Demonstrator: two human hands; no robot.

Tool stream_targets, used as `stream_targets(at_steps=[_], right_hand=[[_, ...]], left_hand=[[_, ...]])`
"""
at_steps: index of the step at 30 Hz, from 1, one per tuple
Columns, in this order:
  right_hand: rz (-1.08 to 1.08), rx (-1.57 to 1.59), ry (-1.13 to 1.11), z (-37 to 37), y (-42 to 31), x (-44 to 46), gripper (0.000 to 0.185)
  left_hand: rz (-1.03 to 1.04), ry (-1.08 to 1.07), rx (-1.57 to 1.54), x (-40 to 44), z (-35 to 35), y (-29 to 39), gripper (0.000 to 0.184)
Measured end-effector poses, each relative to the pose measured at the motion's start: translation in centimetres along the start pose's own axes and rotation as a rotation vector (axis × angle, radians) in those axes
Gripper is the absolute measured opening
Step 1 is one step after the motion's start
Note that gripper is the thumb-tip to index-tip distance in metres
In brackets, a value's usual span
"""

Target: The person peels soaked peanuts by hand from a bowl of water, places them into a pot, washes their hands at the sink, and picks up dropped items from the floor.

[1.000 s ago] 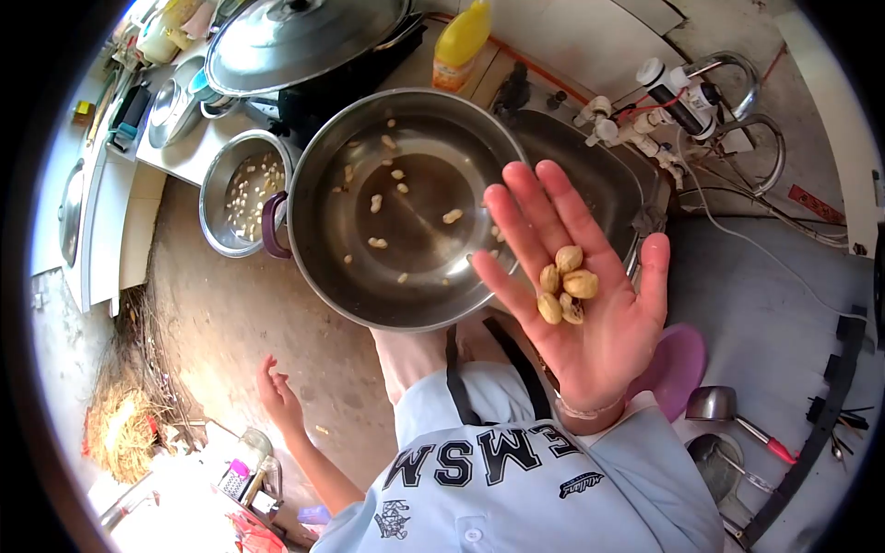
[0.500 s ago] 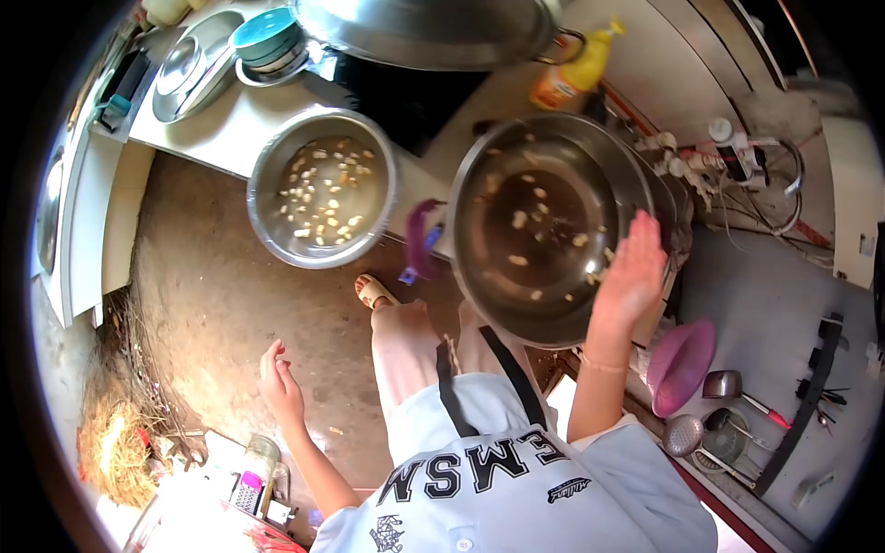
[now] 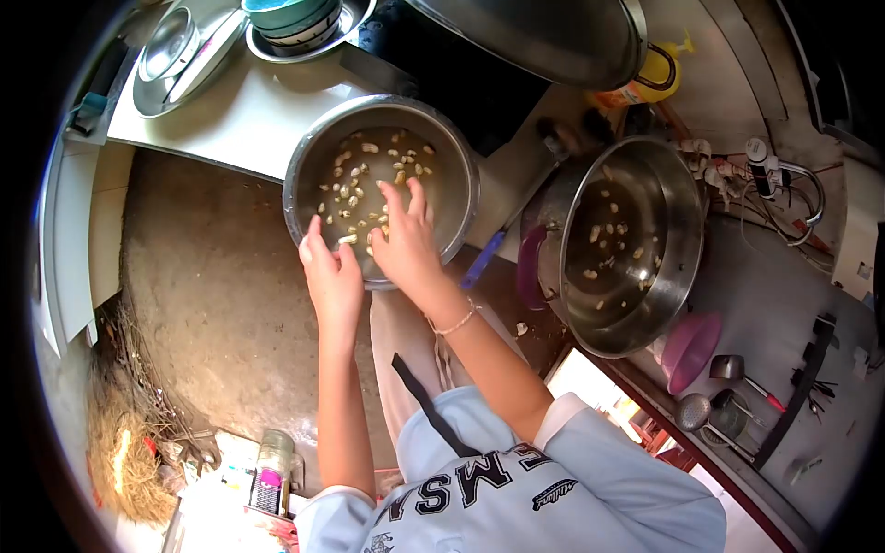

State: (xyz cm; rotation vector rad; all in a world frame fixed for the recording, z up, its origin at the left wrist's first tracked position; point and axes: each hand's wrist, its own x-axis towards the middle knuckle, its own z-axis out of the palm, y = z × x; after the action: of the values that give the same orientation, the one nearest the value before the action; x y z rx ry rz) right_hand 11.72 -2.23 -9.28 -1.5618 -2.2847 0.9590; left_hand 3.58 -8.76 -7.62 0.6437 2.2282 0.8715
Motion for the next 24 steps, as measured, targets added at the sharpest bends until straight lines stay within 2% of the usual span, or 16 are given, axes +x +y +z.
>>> stream_targets(at_steps=[1, 2, 3, 4, 6, 8, 11, 14, 16, 17, 18, 20, 21, 22, 24], right_hand=[[-0.003, -0.094, 0.016, 0.2, 0.7, 0.8, 0.058], [-0.001, -0.09, -0.002, 0.3, 1.4, 1.4, 0.058], [0.097, -0.159, -0.034, 0.2, 2.2, 2.1, 0.063], [0.188, -0.219, -0.065, 0.1, 2.6, 2.8, 0.067], [0.198, -0.175, -0.077, 0.3, 3.7, 3.7, 0.071], [0.232, -0.147, -0.13, 0.0, 3.5, 4.2, 0.071], [0.297, 0.005, -0.237, -0.3, 3.7, 4.8, 0.07], [0.256, 0.052, -0.201, 0.5, 3.9, 5.7, 0.068], [0.153, 0.151, -0.064, 2.0, 4.6, 6.3, 0.068], [-0.075, 0.175, 0.098, 2.8, 4.7, 6.5, 0.059], [-0.074, 0.178, 0.102, 3.5, 4.9, 7.1, 0.059], [-0.069, 0.305, 0.018, 4.1, 4.7, 7.9, 0.049], [-0.029, 0.451, 0.073, 4.8, 4.6, 8.2, 0.034], [-0.031, 0.441, 0.078, 4.7, 4.2, 8.7, 0.034], [0.182, 0.48, -0.02, 4.3, 3.3, 9.1, 0.019]], left_hand=[[-0.008, -0.006, 0.003, 0.7, 0.6, 0.3, 0.045], [0.098, 0.072, 0.084, 1.4, 1.1, 0.4, 0.048], [0.201, 0.159, 0.174, 2.3, 1.4, 0.3, 0.051], [0.217, 0.179, 0.218, 3.4, 2.3, -0.8, 0.056], [0.063, 0.047, 0.334, 5.1, 3.5, -1.5, 0.062], [-0.032, -0.033, 0.2, 6.3, 4.9, -2.3, 0.065], [-0.068, -0.097, 0.165, 7.2, 5.5, -2.8, 0.063], [-0.058, -0.107, 0.073, 8.0, 6.4, -2.8, 0.06], [0.045, -0.099, -0.18, 8.9, 7.4, -3.1, 0.049], [-0.05, -0.151, -0.531, 9.5, 7.3, -2.1, 0.041], [-0.215, -0.188, -0.889, 9.2, 7.4, -1.1, 0.035], [-0.542, -0.265, -1.091, 10.0, 6.0, 0.9, 0.03], [-0.548, -0.271, -1.094, 10.6, 6.5, 0.3, 0.03], [-0.546, -0.268, -1.15, 11.4, 7.1, -0.3, 0.028], [-0.558, -0.272, -1.204, 12.3, 8.0, -1.4, 0.025]])
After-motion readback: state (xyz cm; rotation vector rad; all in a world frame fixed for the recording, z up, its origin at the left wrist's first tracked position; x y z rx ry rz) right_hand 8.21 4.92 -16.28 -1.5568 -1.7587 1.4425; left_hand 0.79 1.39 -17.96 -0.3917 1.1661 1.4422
